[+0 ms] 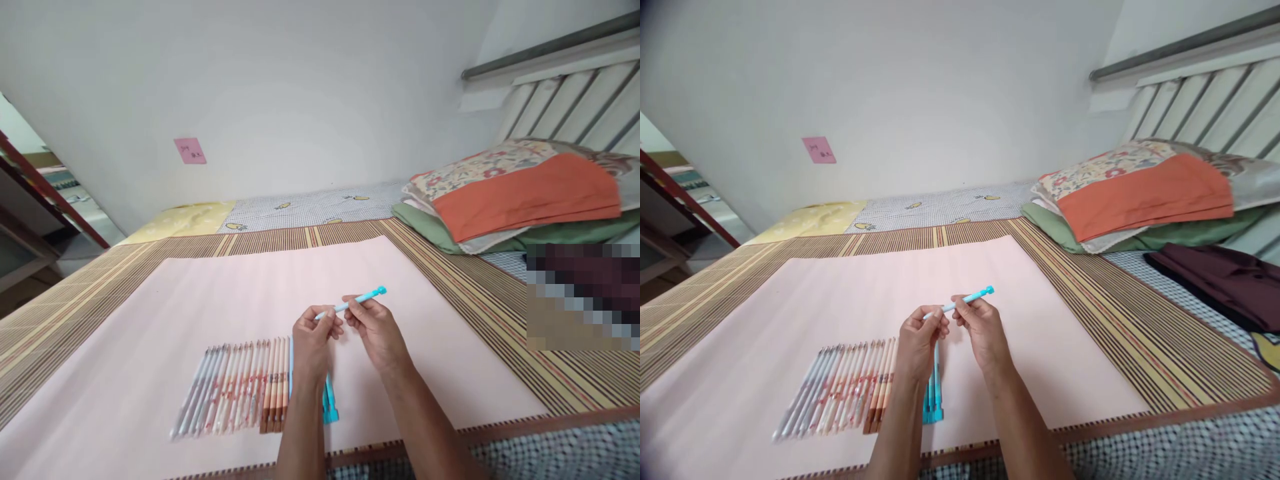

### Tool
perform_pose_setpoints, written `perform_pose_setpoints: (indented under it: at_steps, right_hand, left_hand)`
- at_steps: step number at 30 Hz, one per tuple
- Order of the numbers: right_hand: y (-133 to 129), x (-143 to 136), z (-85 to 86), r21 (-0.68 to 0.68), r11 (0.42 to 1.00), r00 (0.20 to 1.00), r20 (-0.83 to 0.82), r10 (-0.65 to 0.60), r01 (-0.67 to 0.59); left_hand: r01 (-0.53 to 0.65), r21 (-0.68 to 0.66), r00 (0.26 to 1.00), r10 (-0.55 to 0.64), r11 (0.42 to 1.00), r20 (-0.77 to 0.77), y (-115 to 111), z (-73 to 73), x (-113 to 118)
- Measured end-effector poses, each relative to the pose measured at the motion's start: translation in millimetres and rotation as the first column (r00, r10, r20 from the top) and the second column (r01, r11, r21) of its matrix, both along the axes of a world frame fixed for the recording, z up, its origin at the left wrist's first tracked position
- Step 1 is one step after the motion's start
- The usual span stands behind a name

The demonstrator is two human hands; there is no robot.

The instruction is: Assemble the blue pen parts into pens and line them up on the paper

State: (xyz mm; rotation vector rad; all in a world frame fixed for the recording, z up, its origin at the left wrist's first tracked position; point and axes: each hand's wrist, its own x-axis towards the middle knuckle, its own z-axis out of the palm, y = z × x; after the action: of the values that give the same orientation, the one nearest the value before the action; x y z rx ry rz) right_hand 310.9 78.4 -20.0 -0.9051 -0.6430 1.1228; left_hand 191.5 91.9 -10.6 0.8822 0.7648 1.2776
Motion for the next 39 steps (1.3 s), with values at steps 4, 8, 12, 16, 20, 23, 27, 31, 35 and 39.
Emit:
perform_pose_setpoints:
  at_steps: [4,8,12,16,20,23,27,31,35,39]
  right_hand:
    - [-1,-5,3.9,-0.002,1.0,0.998,-0.07,0.004,-0.004]
    - [-2,-6,6.3,-0.002,1.0,0.994,-0.111,0.02,-0.02]
    - [-1,-4,7.1,-0.003,1.0,0.992,-0.126,0.004,-0.004]
    - [0,-3,6.6,0.013,1.0,0.994,-0.106,0.006,-0.005]
    - [1,-4,4.8,0.018,1.0,0.998,-0.06,0.021,-0.02]
    - [1,-8,3.4,0.023,0.999,0.994,-0.105,0.039,-0.036]
    - [1,-11,4.7,0.035,0.993,0.982,-0.144,0.12,-0.116]
    - [-2,-6,11.4,0.089,0.976,0.956,-0.202,0.213,-0.199]
    - [-3,3,14.1,0.133,0.965,0.932,-0.258,0.254,-0.226]
    - [-3,6,9.6,0.138,0.961,0.907,-0.32,0.273,-0.241]
  left_hand:
    - [-0.046,0.116,0.989,0.062,0.992,-0.137,-3,4.8,-5]
    - [-0.031,0.249,0.946,0.109,0.968,-0.306,-5,6.0,-9]
    - [-0.026,0.237,0.957,0.093,0.971,-0.276,-5,4.6,-5]
    - [-0.033,0.037,0.999,0.033,0.999,0.003,-2,-0.3,3]
    - [-0.063,0.019,0.996,0.062,0.998,0.065,-2,-1.6,2]
    - [-0.082,0.097,0.997,0.082,0.992,-0.002,-4,1.5,-2]
    - [-0.091,0.112,0.996,0.089,0.99,0.02,-2,2.7,-6]
    - [-0.083,0.011,0.98,0.079,0.997,0.183,4,-1.4,-9]
    - [-0.07,0.001,0.974,0.068,0.998,0.215,7,-2.5,-12]
    - [-0.072,0.018,0.974,0.066,0.997,0.216,6,-0.2,-13]
